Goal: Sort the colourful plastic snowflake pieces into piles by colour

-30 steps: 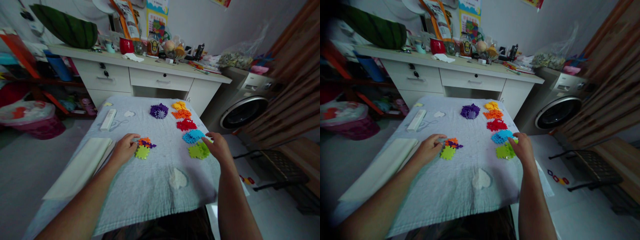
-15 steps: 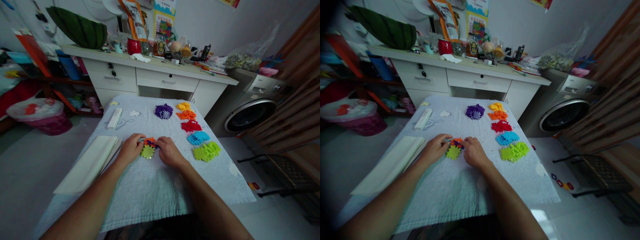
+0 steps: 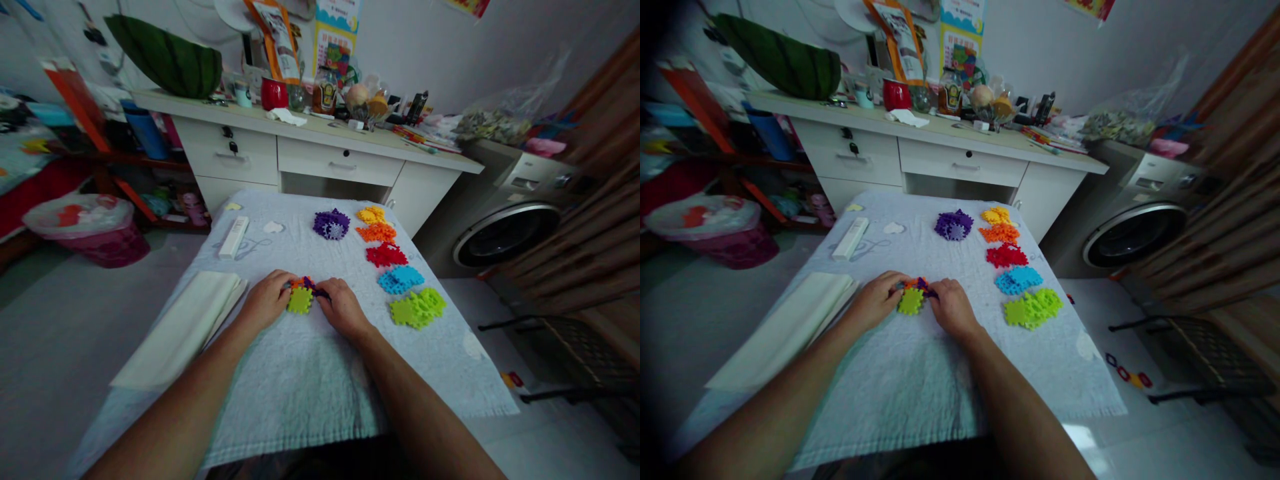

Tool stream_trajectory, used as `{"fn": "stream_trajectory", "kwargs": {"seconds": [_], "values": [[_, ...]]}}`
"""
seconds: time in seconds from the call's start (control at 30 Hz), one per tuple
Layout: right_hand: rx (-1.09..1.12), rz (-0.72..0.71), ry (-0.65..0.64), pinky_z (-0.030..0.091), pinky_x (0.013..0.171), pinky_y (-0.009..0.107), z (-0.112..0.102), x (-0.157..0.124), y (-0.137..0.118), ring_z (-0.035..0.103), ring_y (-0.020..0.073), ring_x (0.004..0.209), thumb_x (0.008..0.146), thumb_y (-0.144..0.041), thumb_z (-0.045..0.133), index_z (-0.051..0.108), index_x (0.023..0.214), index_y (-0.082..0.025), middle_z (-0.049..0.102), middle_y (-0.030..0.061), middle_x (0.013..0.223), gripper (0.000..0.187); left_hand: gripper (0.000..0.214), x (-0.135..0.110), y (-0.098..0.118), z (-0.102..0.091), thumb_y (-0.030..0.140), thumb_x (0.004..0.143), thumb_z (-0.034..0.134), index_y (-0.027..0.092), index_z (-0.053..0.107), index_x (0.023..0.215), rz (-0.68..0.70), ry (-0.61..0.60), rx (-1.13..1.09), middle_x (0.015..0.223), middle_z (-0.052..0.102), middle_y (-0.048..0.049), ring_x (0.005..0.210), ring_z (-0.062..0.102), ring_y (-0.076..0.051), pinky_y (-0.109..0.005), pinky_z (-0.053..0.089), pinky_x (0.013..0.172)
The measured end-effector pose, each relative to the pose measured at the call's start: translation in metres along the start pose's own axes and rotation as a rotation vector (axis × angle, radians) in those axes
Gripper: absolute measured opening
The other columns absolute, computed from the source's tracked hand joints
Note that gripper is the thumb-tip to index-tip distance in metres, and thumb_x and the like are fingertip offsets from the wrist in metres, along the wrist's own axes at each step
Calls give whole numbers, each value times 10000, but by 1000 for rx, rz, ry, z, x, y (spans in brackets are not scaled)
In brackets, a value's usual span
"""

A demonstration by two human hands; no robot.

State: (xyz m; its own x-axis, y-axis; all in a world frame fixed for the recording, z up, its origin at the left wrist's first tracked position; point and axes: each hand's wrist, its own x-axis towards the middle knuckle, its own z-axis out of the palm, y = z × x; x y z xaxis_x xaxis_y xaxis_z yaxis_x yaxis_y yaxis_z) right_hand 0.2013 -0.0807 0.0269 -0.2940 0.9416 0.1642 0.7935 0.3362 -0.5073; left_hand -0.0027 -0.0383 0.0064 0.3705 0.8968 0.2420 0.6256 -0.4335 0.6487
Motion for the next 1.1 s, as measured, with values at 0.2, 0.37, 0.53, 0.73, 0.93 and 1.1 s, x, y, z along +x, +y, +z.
{"fn": "stream_trajectory", "kwargs": {"seconds": [0.2, 0.37, 0.53, 0.73, 0.93, 1.1], "values": [[117, 77, 100, 462, 901, 323, 3, 0, 7, 622, 189, 949, 887, -136, 524, 679, 1049, -173, 707, 81, 1028, 227, 319, 1, 2, 1, 153, 786, 473, 206, 662, 1038, -22, -9, 16, 1055, 662, -65, 929, 641, -205, -335, 510, 839], [202, 121, 181, 483, 873, 310, 6, 1, 12, 637, 181, 925, 876, -133, 511, 678, 1002, -194, 708, 58, 989, 218, 267, -1, 4, 2, 200, 804, 512, 216, 654, 1030, -21, -14, 21, 1081, 657, -59, 935, 645, -202, -317, 511, 799], [198, 99, 283, 484, 838, 304, 6, 0, 16, 599, 181, 903, 863, -143, 516, 673, 967, -182, 639, 73, 959, 192, 263, -1, 3, 4, 216, 800, 535, 217, 643, 1040, 3, -7, 38, 1068, 650, -55, 954, 642, -207, -315, 512, 805], [204, 100, 348, 472, 771, 286, 8, 0, 23, 576, 164, 821, 860, -133, 509, 674, 971, -178, 606, 53, 885, 204, 392, 0, 1, 6, 186, 805, 519, 197, 592, 1190, 20, -10, 41, 1137, 645, -69, 1009, 631, -216, -338, 506, 867], [197, -39, 301, 453, 726, 265, 10, -1, 22, 565, 148, 765, 821, -81, 533, 693, 960, -189, 585, 31, 823, 237, 435, 0, 0, 8, 149, 818, 513, 186, 575, 1248, 95, -12, 13, 1191, 628, -87, 1087, 603, -213, -354, 486, 952], [215, -55, 304, 466, 738, 272, 7, -2, 19, 573, 157, 802, 842, -107, 547, 701, 958, -201, 585, 42, 872, 214, 416, 0, 3, 6, 115, 817, 488, 209, 628, 1198, 137, -32, 13, 1156, 620, -72, 1080, 595, -200, -342, 478, 964]]}}
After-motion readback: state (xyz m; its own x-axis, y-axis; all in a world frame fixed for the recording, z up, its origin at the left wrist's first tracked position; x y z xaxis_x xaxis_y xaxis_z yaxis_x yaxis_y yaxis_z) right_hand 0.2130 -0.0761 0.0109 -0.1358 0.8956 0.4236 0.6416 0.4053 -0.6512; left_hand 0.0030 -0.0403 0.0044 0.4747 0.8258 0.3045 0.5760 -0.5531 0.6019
